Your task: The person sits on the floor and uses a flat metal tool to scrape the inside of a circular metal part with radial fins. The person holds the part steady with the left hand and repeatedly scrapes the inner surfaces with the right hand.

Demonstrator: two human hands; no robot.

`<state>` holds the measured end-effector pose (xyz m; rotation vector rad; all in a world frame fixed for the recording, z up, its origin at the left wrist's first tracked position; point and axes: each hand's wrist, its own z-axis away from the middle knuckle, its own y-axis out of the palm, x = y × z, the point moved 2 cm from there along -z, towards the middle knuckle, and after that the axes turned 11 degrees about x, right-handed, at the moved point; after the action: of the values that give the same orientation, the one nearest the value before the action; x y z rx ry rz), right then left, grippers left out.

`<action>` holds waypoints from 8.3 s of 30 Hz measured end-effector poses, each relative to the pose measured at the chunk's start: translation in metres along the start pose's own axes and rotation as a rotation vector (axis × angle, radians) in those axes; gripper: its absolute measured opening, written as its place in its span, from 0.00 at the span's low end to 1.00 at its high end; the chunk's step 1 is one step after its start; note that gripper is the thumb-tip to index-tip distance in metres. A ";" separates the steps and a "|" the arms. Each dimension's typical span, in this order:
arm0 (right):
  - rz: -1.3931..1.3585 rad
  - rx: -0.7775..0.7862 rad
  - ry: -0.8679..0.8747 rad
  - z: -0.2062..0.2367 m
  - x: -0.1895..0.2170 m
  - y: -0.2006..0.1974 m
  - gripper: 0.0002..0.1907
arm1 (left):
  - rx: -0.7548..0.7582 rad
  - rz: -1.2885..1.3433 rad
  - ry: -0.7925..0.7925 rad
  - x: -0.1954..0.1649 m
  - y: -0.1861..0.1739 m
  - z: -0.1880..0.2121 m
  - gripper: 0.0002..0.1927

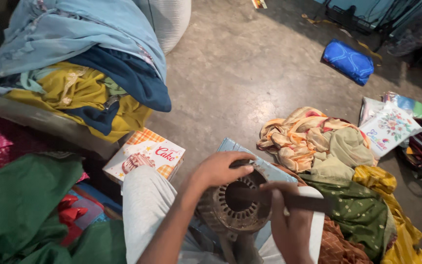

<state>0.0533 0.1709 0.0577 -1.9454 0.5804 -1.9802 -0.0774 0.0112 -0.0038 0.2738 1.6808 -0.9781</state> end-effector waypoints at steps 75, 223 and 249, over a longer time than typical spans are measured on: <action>0.315 -0.061 -0.142 -0.059 0.004 0.019 0.08 | -0.876 0.496 -0.032 -0.013 0.071 0.049 0.21; 0.197 -0.118 -0.092 -0.065 0.003 0.001 0.05 | -0.881 0.491 0.009 0.002 0.079 0.047 0.21; -0.861 0.127 -0.116 -0.103 0.006 0.027 0.22 | -1.069 0.464 -0.047 -0.030 0.052 0.024 0.11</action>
<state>-0.0510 0.1521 0.0498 -2.4374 -0.5045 -2.2198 -0.0179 0.0358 -0.0025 -0.0840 1.7538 0.3034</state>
